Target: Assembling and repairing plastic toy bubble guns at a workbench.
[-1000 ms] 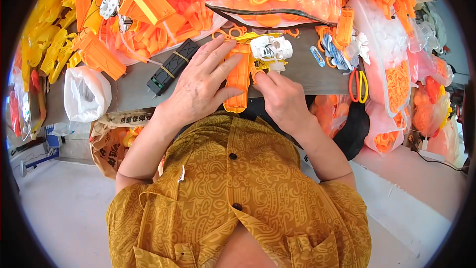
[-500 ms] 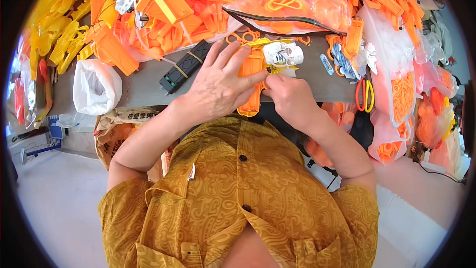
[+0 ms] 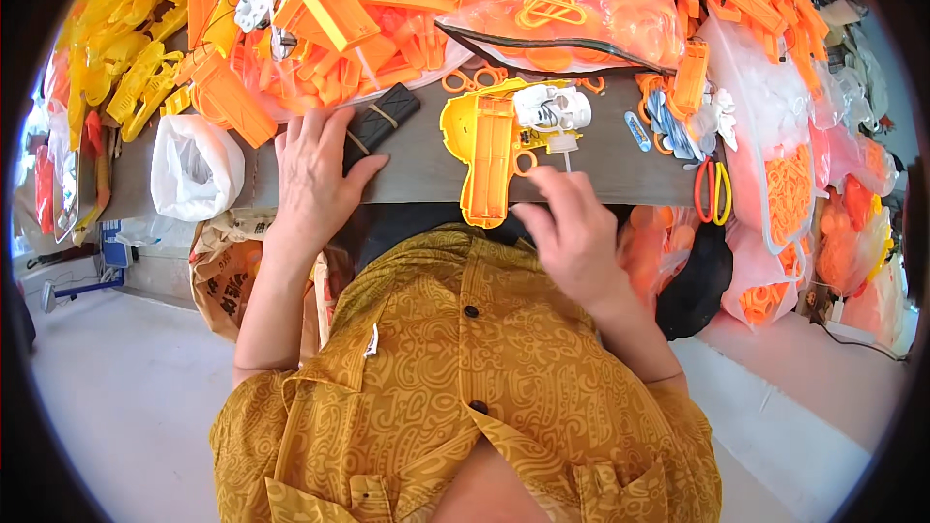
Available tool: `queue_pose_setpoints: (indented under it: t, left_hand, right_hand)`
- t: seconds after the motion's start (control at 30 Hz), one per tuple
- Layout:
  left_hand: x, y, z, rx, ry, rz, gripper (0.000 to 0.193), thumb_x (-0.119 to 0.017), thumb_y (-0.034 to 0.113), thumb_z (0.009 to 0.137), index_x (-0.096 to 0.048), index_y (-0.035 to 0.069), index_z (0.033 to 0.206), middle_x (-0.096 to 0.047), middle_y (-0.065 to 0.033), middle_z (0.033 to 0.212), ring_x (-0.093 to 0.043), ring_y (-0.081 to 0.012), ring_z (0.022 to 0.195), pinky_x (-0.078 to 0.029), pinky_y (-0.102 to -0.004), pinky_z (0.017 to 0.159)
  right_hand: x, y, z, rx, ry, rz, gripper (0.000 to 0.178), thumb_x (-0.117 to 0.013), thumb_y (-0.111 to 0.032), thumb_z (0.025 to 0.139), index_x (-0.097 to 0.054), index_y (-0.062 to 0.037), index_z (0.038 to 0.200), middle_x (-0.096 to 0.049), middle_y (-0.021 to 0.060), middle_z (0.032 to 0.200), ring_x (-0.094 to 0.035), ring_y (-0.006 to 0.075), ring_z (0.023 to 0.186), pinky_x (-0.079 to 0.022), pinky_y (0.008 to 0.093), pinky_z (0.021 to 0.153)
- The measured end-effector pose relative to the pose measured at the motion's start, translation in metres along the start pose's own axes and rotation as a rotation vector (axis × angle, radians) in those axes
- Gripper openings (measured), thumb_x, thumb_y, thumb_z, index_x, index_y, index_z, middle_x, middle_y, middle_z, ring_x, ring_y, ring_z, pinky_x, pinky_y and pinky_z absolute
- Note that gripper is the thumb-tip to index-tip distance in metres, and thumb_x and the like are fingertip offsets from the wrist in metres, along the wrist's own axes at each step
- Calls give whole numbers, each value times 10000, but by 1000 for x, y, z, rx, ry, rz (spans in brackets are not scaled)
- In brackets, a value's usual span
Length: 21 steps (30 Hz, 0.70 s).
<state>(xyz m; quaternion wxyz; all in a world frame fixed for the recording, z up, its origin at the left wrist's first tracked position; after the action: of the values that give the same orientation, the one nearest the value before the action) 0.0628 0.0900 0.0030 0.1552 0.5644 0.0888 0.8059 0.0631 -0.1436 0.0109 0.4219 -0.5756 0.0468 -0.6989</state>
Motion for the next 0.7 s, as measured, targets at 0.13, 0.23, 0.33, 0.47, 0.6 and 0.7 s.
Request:
queue_pose_setpoints:
  t: [0.13, 0.23, 0.33, 0.47, 0.6, 0.7]
  left_hand:
    - [-3, -3, -3, 0, -32, 15, 431, -678, 133, 676, -498, 7, 1046, -479, -142, 969, -441, -313, 921, -331, -383, 801]
    - [3, -4, -12, 19, 139, -69, 407, -676, 86, 689, -474, -5, 1031, -499, -129, 976, -475, -274, 921, -356, -358, 810]
    - [2, -8, -23, 325, 237, -913, 393, -674, 62, 710, -445, 1, 1024, -513, -111, 999, -508, -216, 897, -393, -326, 811]
    - [18, 25, 11, 213, 170, -1386, 474, -712, 77, 667, -413, 3, 1027, -561, -111, 844, -579, -253, 827, -447, -364, 769]
    - [-5, 50, 49, 342, 12, -1824, 310, -618, 49, 745, -440, 4, 996, -565, -121, 824, -594, -265, 796, -491, -384, 701]
    - [-27, 58, 66, 430, -118, -1819, 270, -565, 25, 789, -431, 4, 1023, -564, -117, 885, -584, -231, 814, -486, -346, 715]
  right_hand:
    - [-16, -13, -2, 78, -61, -71, 519, -749, -223, 603, -540, -79, 1055, -463, 145, 1053, -541, 268, 841, -470, 328, 668]
    - [-23, -11, -3, 62, -124, -94, 545, -752, -259, 592, -541, -103, 1069, -431, 160, 1101, -521, 289, 886, -465, 340, 695]
    - [-26, -9, -5, 51, -147, -102, 542, -742, -284, 599, -540, -118, 1074, -416, 169, 1116, -502, 310, 912, -459, 349, 713]
    - [-30, -6, -5, 88, -135, -123, 517, -727, -280, 624, -538, -128, 1081, -410, 185, 1109, -508, 309, 893, -462, 344, 690]
    - [-30, -8, -4, 152, -149, -91, 484, -705, -256, 652, -537, -113, 1083, -409, 197, 1097, -513, 300, 866, -466, 346, 661]
    - [-30, -8, -3, 169, -144, -69, 467, -702, -239, 650, -549, -96, 1067, -414, 196, 1088, -519, 291, 843, -469, 342, 650]
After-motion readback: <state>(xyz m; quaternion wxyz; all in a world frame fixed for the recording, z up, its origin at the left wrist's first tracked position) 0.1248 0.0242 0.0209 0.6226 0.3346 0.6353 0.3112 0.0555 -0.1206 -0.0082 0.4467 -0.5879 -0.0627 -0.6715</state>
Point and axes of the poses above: each hand's wrist, its own z-axis towards the middle knuckle, its own x-axis out of the back of the hand, y = z × x, the point moved 5 cm from there along z, towards the middle knuckle
